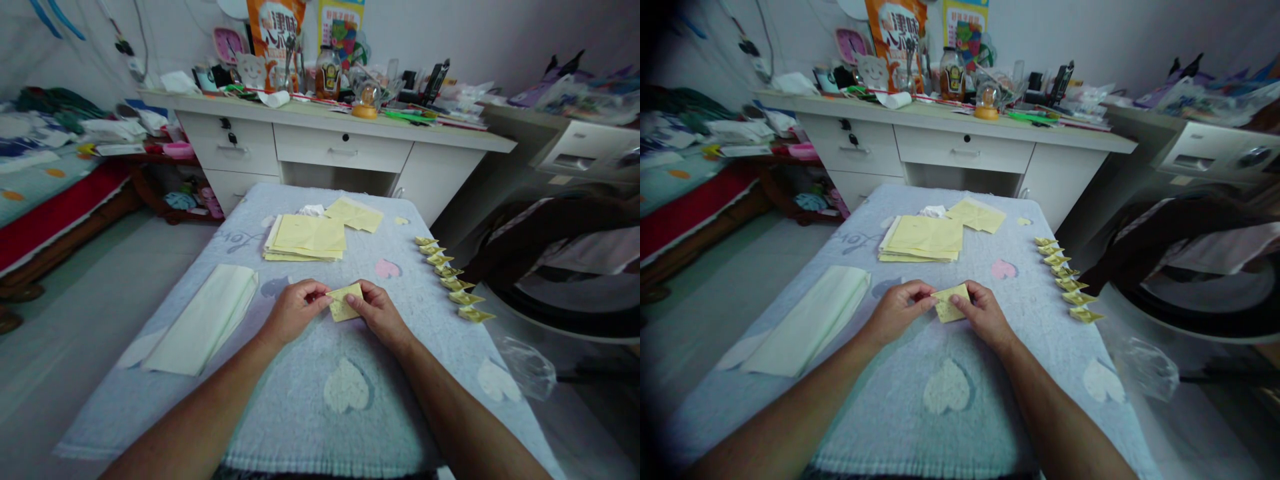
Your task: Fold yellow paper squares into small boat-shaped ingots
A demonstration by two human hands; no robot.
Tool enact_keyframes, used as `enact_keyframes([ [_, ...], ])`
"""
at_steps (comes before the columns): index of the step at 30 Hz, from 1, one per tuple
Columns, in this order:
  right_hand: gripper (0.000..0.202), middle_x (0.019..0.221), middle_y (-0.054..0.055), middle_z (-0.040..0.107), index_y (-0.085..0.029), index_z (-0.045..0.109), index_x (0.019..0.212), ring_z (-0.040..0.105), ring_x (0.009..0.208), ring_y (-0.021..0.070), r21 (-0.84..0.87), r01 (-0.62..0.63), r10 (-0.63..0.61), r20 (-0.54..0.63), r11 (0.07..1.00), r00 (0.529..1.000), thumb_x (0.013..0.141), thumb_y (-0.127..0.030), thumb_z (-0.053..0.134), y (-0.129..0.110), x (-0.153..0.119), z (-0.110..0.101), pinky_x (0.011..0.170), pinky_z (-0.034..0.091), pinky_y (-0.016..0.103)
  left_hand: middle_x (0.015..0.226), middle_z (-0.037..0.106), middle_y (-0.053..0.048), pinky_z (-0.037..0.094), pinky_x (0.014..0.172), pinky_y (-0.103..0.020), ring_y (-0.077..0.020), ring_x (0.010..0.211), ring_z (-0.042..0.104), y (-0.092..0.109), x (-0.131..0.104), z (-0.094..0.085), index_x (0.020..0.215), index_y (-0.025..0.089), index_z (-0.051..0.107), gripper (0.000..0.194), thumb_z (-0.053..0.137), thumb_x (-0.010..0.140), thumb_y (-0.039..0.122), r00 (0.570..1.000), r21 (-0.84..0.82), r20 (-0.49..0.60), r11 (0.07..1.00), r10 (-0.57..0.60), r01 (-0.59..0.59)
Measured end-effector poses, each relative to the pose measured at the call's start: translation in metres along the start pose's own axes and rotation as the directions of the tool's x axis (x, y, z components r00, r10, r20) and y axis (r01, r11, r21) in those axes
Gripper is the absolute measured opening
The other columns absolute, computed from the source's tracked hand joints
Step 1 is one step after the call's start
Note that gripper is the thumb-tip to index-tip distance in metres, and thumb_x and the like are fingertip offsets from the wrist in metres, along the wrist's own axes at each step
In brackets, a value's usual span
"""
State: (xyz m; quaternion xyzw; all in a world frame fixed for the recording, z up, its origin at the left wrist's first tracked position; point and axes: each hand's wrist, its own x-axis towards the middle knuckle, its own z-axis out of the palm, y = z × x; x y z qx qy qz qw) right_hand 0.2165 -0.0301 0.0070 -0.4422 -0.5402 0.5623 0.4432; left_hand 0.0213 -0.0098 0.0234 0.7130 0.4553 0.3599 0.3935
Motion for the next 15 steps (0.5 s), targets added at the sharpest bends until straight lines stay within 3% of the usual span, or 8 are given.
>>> enact_keyframes([
  [15, 0.031, 0.068, -0.004, 0.046, -0.018, 0.05, 0.08, 0.042, 0.061, 0.0098, -0.041, 0.035, -0.032, 0.066, 0.999, 0.997, 0.085, -0.048, 0.058, -0.0013, -0.0028, 0.0027, 0.056, 0.034, 0.021, 0.071, 0.062, 0.0, 0.041, 0.065, -0.023, -0.0121, 0.069, 0.057, 0.0003, -0.0018, -0.0013, 0.074, 0.016, 0.067, 0.018, 0.058, 0.085, 0.027, 0.991, 0.083, 0.011, 0.987, 0.137, -0.138],
])
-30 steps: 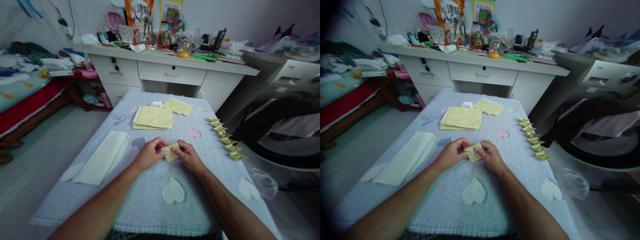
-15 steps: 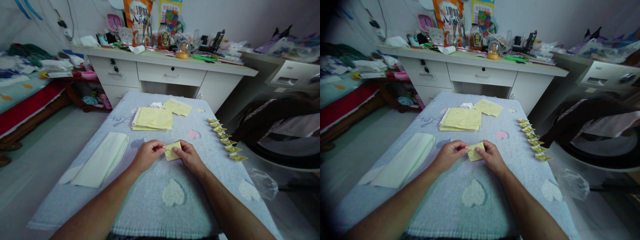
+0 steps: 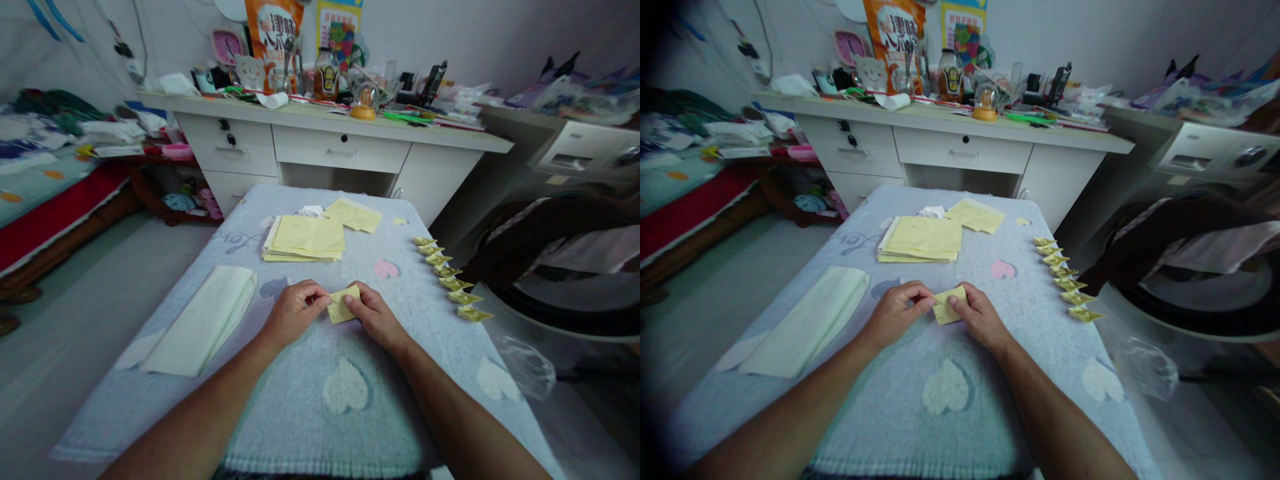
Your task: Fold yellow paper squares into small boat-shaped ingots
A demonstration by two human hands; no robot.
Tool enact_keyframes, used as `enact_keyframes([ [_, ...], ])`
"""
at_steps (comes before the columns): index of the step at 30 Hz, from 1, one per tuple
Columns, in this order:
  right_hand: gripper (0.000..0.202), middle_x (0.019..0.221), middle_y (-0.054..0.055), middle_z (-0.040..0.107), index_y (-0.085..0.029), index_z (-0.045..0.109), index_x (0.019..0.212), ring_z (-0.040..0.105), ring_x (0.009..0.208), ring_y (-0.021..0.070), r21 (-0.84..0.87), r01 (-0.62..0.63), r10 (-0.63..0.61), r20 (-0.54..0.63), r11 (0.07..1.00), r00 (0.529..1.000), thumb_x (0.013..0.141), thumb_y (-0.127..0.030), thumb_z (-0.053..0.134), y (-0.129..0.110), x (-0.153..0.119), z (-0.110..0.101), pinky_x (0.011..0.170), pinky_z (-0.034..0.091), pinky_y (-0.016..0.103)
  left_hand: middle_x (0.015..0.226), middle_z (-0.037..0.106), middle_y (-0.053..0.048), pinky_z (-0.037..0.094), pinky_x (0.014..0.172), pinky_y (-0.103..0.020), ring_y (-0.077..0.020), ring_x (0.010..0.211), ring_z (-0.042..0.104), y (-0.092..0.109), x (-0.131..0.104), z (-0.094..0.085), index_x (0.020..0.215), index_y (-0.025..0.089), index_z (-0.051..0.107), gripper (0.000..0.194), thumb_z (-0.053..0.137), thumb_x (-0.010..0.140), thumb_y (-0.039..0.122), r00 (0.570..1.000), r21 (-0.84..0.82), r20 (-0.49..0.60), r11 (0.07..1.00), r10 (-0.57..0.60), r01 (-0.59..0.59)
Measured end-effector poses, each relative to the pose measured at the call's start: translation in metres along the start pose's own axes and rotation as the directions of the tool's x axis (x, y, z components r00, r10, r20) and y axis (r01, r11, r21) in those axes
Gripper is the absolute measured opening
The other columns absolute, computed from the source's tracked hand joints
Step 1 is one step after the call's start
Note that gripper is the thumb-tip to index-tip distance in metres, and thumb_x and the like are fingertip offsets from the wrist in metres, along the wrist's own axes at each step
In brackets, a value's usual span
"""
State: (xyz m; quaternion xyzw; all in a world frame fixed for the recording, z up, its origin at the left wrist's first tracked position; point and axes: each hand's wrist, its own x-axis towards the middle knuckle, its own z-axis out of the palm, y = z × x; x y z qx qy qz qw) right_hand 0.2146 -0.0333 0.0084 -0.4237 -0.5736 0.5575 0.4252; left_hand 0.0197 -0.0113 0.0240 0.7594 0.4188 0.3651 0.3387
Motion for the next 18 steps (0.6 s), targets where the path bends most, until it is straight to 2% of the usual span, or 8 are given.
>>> enact_keyframes([
  [7, 0.034, 0.064, -0.004, 0.045, -0.018, 0.05, 0.077, 0.04, 0.057, 0.009, 0.016, -0.03, 0.03, -0.013, 0.999, 0.999, 0.083, -0.05, 0.059, -0.003, 0.0, 0.003, 0.052, 0.031, 0.021, 0.064, 0.055, 0.002, 0.038, 0.062, -0.023, -0.0113, 0.063, 0.052, 0.002, -0.001, 0.002, 0.066, 0.015, 0.059, 0.025, 0.055, 0.085, 0.03, 0.998, -0.052, 0.02, 0.997, -0.064, 0.065],
  [10, 0.034, 0.063, -0.004, 0.045, -0.018, 0.051, 0.076, 0.04, 0.056, 0.0091, 0.018, -0.034, 0.035, -0.012, 0.999, 0.999, 0.083, -0.05, 0.059, -0.001, 0.001, 0.003, 0.051, 0.032, 0.021, 0.066, 0.054, 0.002, 0.038, 0.062, -0.023, -0.0117, 0.065, 0.051, 0.003, -0.001, 0.004, 0.068, 0.015, 0.058, 0.023, 0.054, 0.085, 0.03, 0.997, -0.083, 0.039, 0.994, -0.073, 0.076],
  [14, 0.032, 0.064, -0.003, 0.046, -0.017, 0.052, 0.074, 0.041, 0.058, 0.0096, -0.076, -0.023, 0.022, -0.013, 0.997, 1.0, 0.082, -0.047, 0.061, 0.001, 0.0, 0.003, 0.053, 0.033, 0.021, 0.074, 0.054, 0.001, 0.039, 0.063, -0.022, -0.0118, 0.07, 0.051, 0.0, -0.002, 0.008, 0.078, 0.016, 0.06, 0.016, 0.058, 0.082, 0.031, 0.997, -0.121, 0.057, 0.991, -0.059, 0.066],
  [18, 0.029, 0.066, -0.002, 0.05, -0.018, 0.054, 0.073, 0.044, 0.06, 0.0106, -0.137, 0.019, -0.026, -0.05, 0.99, 0.998, 0.083, -0.044, 0.061, 0.001, -0.001, 0.002, 0.056, 0.035, 0.022, 0.065, 0.049, 0.004, 0.035, 0.056, -0.021, -0.0097, 0.061, 0.044, -0.006, -0.003, 0.011, 0.075, 0.015, 0.057, 0.021, 0.056, 0.084, 0.035, 0.98, -0.178, 0.147, 0.97, -0.138, 0.163],
])
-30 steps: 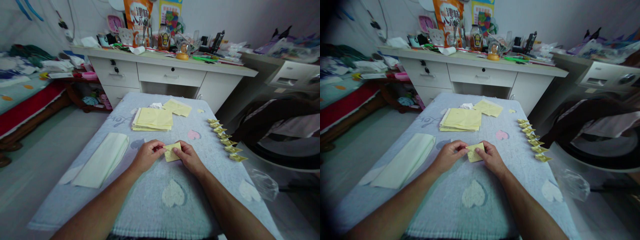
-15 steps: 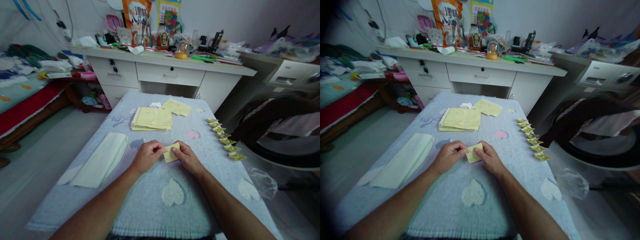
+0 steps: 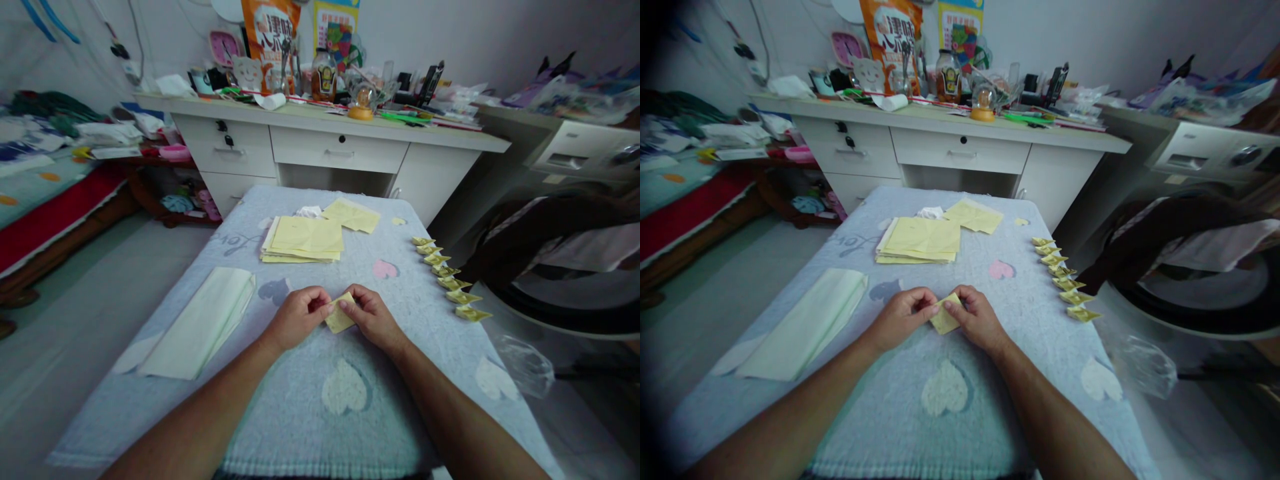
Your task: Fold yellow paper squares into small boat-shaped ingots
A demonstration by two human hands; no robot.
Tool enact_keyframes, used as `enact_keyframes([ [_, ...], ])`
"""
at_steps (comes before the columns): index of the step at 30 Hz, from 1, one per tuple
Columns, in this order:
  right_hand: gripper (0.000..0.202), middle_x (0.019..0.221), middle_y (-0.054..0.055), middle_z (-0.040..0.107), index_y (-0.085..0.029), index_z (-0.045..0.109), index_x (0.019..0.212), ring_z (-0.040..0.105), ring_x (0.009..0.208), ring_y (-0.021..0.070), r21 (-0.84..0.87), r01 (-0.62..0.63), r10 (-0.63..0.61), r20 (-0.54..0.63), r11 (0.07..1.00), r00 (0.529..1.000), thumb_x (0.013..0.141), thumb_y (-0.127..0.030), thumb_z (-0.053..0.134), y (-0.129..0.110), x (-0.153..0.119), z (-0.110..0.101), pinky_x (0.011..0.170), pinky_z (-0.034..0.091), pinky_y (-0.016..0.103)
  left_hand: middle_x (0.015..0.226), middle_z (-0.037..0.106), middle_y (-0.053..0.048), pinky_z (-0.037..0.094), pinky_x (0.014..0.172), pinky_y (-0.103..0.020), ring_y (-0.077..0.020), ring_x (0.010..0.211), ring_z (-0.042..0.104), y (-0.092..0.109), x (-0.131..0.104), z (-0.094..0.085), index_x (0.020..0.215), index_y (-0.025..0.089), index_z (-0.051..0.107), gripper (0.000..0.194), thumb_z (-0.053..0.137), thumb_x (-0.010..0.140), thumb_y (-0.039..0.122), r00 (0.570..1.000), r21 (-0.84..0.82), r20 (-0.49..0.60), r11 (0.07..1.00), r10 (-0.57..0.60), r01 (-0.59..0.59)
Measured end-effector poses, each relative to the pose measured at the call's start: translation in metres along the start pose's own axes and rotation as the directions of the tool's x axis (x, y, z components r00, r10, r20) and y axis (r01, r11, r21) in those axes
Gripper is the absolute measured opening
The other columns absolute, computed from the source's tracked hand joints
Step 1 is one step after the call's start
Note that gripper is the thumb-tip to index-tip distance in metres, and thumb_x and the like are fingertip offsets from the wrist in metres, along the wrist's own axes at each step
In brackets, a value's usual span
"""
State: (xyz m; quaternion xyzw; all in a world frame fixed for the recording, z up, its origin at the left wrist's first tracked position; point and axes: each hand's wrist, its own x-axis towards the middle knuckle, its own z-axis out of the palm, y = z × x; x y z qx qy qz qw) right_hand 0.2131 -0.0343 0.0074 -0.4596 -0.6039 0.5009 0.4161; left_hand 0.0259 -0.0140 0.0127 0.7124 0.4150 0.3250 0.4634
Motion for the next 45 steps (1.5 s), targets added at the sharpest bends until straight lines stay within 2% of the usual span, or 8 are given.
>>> enact_keyframes([
  [8, 0.031, 0.069, -0.001, 0.05, -0.017, 0.061, 0.071, 0.046, 0.065, 0.0117, -0.048, 0.041, -0.042, -0.012, 0.998, 0.999, 0.084, -0.045, 0.059, -0.001, 0.001, 0.0, 0.061, 0.036, 0.024, 0.061, 0.04, 0.007, 0.028, 0.05, -0.019, -0.0072, 0.055, 0.035, 0.006, 0.001, 0.004, 0.078, 0.016, 0.056, 0.015, 0.063, 0.077, 0.028, 0.998, -0.088, 0.056, 0.995, -0.036, 0.04],
  [13, 0.033, 0.072, -0.001, 0.051, -0.019, 0.06, 0.084, 0.047, 0.066, 0.012, 0.107, 0.041, -0.034, -0.065, 0.993, 0.997, 0.092, -0.048, 0.046, -0.004, 0.001, -0.002, 0.062, 0.037, 0.024, 0.066, 0.048, 0.005, 0.033, 0.053, -0.018, -0.0073, 0.058, 0.043, 0.006, 0.003, 0.004, 0.078, 0.016, 0.051, 0.018, 0.063, 0.077, 0.029, 0.998, -0.333, 0.008, 0.941, -0.067, 0.066],
  [18, 0.034, 0.095, 0.002, 0.06, -0.023, 0.056, 0.102, 0.056, 0.086, 0.0158, 0.316, 0.099, -0.088, -0.048, 0.944, 0.995, 0.077, -0.04, 0.071, -0.001, 0.005, 0.001, 0.077, 0.044, 0.028, 0.077, 0.059, 0.002, 0.031, 0.047, -0.018, -0.0065, 0.054, 0.05, 0.005, 0.004, -0.001, 0.09, 0.018, 0.048, 0.022, 0.062, 0.079, 0.03, 0.988, -0.552, -0.004, 0.824, -0.152, 0.125],
  [24, 0.031, 0.08, 0.001, 0.062, -0.019, 0.057, 0.091, 0.058, 0.074, 0.0148, 0.329, 0.006, -0.022, 0.045, 0.944, 0.999, 0.073, -0.037, 0.074, 0.002, 0.005, 0.006, 0.071, 0.045, 0.028, 0.061, 0.056, 0.004, 0.028, 0.045, -0.018, -0.0065, 0.048, 0.045, 0.004, 0.003, 0.01, 0.085, 0.017, 0.048, 0.023, 0.063, 0.078, 0.033, 0.984, -0.53, 0.091, 0.829, -0.152, 0.177],
  [30, 0.011, 0.067, -0.003, 0.051, -0.02, 0.051, 0.073, 0.047, 0.063, 0.012, -0.151, 0.103, -0.113, -0.063, 0.983, 0.992, 0.077, -0.024, 0.06, -0.004, 0.001, 0.002, 0.059, 0.035, 0.024, 0.059, 0.048, 0.009, 0.031, 0.049, -0.018, -0.0071, 0.05, 0.045, 0.002, 0.001, 0.01, 0.105, 0.02, 0.049, 0.037, 0.068, 0.075, 0.03, 0.994, -0.366, -0.028, 0.926, -0.109, 0.091],
  [35, 0.01, 0.074, 0.002, 0.053, -0.019, 0.053, 0.072, 0.046, 0.074, 0.017, -0.688, 0.231, -0.338, -0.023, 0.688, 0.941, 0.07, -0.009, 0.054, -0.002, 0.003, 0.0, 0.07, 0.033, 0.029, 0.09, 0.062, -0.002, 0.046, 0.069, -0.024, -0.0142, 0.081, 0.06, 0.01, -0.001, 0.006, 0.09, 0.019, 0.06, 0.015, 0.065, 0.076, 0.017, 0.978, 0.008, -0.158, 0.991, 0.137, -0.137],
  [39, 0.005, 0.079, 0.005, 0.054, -0.018, 0.056, 0.076, 0.044, 0.078, 0.0193, -0.812, 0.214, -0.33, 0.027, 0.543, 0.943, 0.075, -0.014, 0.057, 0.002, 0.006, -0.002, 0.072, 0.03, 0.031, 0.095, 0.063, -0.003, 0.044, 0.087, -0.029, -0.0166, 0.096, 0.059, 0.008, 0.0, 0.009, 0.078, 0.019, 0.059, 0.009, 0.061, 0.076, 0.01, 0.961, 0.171, -0.109, 0.957, 0.253, -0.233],
  [45, 0.018, 0.084, 0.004, 0.055, -0.019, 0.058, 0.079, 0.044, 0.086, 0.0201, -0.808, 0.213, -0.216, 0.109, 0.549, 0.97, 0.068, -0.005, 0.054, 0.003, 0.005, -0.003, 0.076, 0.029, 0.031, 0.091, 0.06, -0.002, 0.044, 0.08, -0.028, -0.0157, 0.089, 0.057, -0.001, -0.001, 0.011, 0.076, 0.019, 0.055, 0.016, 0.056, 0.074, 0.003, 0.974, 0.343, -0.003, 0.915, 0.226, -0.211],
])
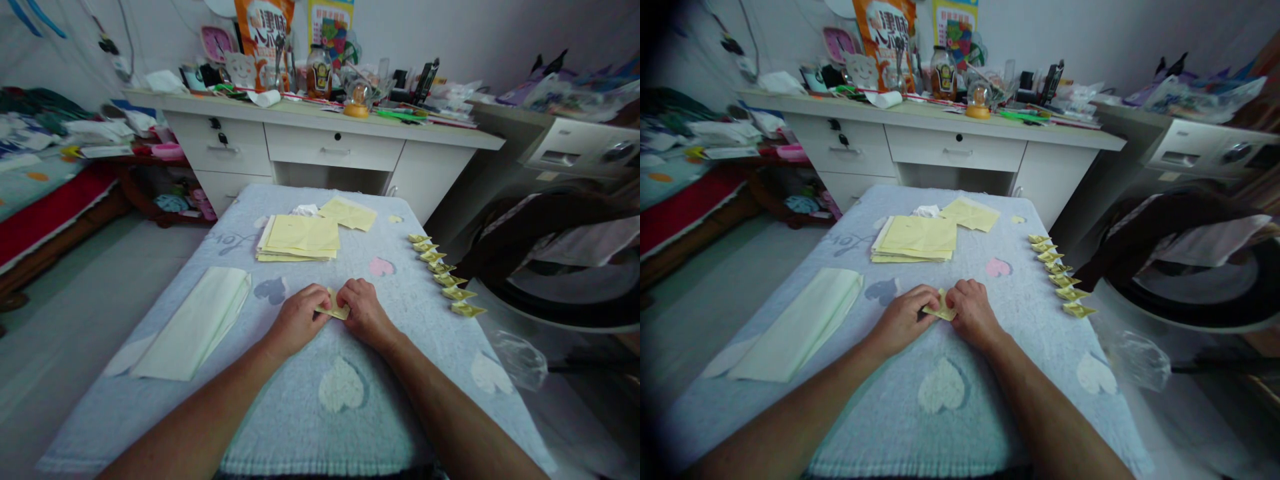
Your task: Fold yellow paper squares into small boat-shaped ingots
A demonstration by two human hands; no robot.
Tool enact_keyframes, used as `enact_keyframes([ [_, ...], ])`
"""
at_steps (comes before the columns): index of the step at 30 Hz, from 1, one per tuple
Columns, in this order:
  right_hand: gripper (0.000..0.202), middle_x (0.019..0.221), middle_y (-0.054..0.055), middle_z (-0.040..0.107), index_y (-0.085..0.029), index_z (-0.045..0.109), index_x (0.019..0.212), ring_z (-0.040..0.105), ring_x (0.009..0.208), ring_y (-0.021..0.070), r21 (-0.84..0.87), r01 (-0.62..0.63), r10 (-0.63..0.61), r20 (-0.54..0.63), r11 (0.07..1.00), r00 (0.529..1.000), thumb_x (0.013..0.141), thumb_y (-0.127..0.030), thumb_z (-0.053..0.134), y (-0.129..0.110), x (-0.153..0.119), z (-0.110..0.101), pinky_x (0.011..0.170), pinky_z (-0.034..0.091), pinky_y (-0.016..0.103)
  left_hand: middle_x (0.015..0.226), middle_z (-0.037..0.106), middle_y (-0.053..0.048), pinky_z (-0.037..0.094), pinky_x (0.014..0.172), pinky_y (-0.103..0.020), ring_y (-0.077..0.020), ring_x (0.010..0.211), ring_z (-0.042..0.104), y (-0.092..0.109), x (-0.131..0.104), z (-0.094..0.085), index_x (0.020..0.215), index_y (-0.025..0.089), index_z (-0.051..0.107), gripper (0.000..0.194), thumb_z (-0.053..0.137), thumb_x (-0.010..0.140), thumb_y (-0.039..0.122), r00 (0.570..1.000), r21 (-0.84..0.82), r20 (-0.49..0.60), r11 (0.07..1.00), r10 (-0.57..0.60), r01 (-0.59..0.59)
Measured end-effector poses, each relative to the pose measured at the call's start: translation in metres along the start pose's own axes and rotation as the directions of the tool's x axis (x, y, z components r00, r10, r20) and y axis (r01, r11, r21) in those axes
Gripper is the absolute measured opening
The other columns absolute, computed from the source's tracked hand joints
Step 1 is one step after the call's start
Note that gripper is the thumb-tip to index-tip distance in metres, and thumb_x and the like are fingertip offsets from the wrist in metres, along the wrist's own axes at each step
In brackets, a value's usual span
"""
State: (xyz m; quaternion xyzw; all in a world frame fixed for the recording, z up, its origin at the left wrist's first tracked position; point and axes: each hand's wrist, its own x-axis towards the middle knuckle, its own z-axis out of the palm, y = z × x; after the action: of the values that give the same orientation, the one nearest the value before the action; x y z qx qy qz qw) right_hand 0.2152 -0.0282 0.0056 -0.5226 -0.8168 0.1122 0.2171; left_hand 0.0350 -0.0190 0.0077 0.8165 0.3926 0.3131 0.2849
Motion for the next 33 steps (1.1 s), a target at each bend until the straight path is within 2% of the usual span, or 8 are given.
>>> enact_keyframes([
  [3, 0.023, 0.087, 0.004, 0.055, -0.019, 0.06, 0.082, 0.045, 0.089, 0.0203, 0.061, -0.013, 0.01, 0.061, 0.998, 0.998, 0.065, -0.004, 0.053, 0.001, -0.001, -0.002, 0.079, 0.03, 0.032, 0.09, 0.06, -0.002, 0.042, 0.081, -0.031, -0.0185, 0.092, 0.054, -0.001, -0.001, -0.002, 0.075, 0.019, 0.056, 0.015, 0.059, 0.073, 0.004, 0.999, 0.111, 0.03, 0.993, 0.023, -0.026],
  [7, 0.021, 0.09, 0.004, 0.056, -0.019, 0.062, 0.084, 0.045, 0.09, 0.0203, 0.103, -0.051, 0.043, 0.074, 0.993, 0.996, 0.067, -0.008, 0.057, 0.006, -0.002, -0.007, 0.082, 0.031, 0.033, 0.085, 0.059, -0.002, 0.041, 0.079, -0.032, -0.0198, 0.088, 0.052, -0.003, 0.0, -0.005, 0.072, 0.019, 0.058, 0.01, 0.064, 0.073, 0.012, 0.999, 0.203, 0.045, 0.979, 0.0, -0.009],
  [16, 0.004, 0.097, 0.005, 0.058, -0.019, 0.065, 0.082, 0.046, 0.095, 0.0198, 0.159, -0.08, 0.07, 0.069, 0.984, 0.995, 0.083, -0.02, 0.062, 0.013, 0.0, -0.013, 0.085, 0.033, 0.035, 0.087, 0.059, -0.003, 0.041, 0.081, -0.035, -0.0206, 0.089, 0.053, -0.009, 0.0, -0.005, 0.077, 0.02, 0.063, 0.003, 0.064, 0.077, 0.023, 0.996, 0.197, -0.024, 0.977, -0.083, 0.086],
  [20, 0.004, 0.096, 0.005, 0.058, -0.019, 0.066, 0.082, 0.046, 0.095, 0.0196, 0.158, -0.085, 0.075, 0.068, 0.984, 0.995, 0.084, -0.021, 0.063, 0.013, 0.001, -0.011, 0.086, 0.032, 0.035, 0.096, 0.06, -0.003, 0.04, 0.086, -0.036, -0.0221, 0.096, 0.053, -0.008, 0.004, -0.002, 0.096, 0.022, 0.064, 0.023, 0.068, 0.073, 0.023, 0.993, 0.149, -0.049, 0.983, -0.104, 0.11],
  [24, 0.005, 0.096, 0.005, 0.059, -0.019, 0.066, 0.081, 0.047, 0.094, 0.0195, 0.155, -0.099, 0.09, 0.065, 0.983, 0.994, 0.083, -0.021, 0.063, 0.015, 0.001, -0.009, 0.085, 0.033, 0.035, 0.089, 0.061, -0.003, 0.04, 0.081, -0.034, -0.0205, 0.09, 0.054, -0.008, 0.008, 0.001, 0.078, 0.02, 0.067, 0.007, 0.065, 0.078, 0.027, 0.993, 0.171, -0.002, 0.979, -0.114, 0.113],
  [26, 0.005, 0.096, 0.004, 0.059, -0.019, 0.067, 0.081, 0.047, 0.094, 0.0196, 0.157, -0.112, 0.103, 0.062, 0.981, 0.993, 0.083, -0.023, 0.064, 0.017, 0.001, -0.009, 0.085, 0.032, 0.035, 0.086, 0.061, -0.003, 0.039, 0.08, -0.033, -0.0196, 0.088, 0.053, -0.009, 0.009, 0.002, 0.071, 0.02, 0.065, 0.014, 0.061, 0.081, 0.029, 0.995, 0.188, -0.004, 0.977, -0.104, 0.103],
  [30, 0.006, 0.095, 0.004, 0.059, -0.019, 0.067, 0.079, 0.047, 0.093, 0.0197, 0.134, -0.141, 0.135, 0.056, 0.981, 0.989, 0.082, -0.023, 0.064, 0.02, 0.001, -0.009, 0.084, 0.032, 0.035, 0.085, 0.06, -0.003, 0.039, 0.081, -0.034, -0.0195, 0.087, 0.052, -0.012, 0.009, 0.004, 0.071, 0.02, 0.066, 0.02, 0.057, 0.084, 0.032, 0.996, 0.208, -0.031, 0.974, -0.089, 0.094],
  [33, 0.007, 0.097, 0.005, 0.059, -0.019, 0.067, 0.079, 0.046, 0.094, 0.0201, 0.106, -0.167, 0.161, 0.057, 0.98, 0.985, 0.083, -0.023, 0.063, 0.018, 0.002, -0.008, 0.083, 0.032, 0.035, 0.088, 0.059, -0.004, 0.038, 0.082, -0.035, -0.0208, 0.089, 0.05, -0.014, 0.008, 0.002, 0.073, 0.021, 0.067, 0.014, 0.062, 0.08, 0.031, 0.993, 0.227, -0.04, 0.966, -0.113, 0.119],
])
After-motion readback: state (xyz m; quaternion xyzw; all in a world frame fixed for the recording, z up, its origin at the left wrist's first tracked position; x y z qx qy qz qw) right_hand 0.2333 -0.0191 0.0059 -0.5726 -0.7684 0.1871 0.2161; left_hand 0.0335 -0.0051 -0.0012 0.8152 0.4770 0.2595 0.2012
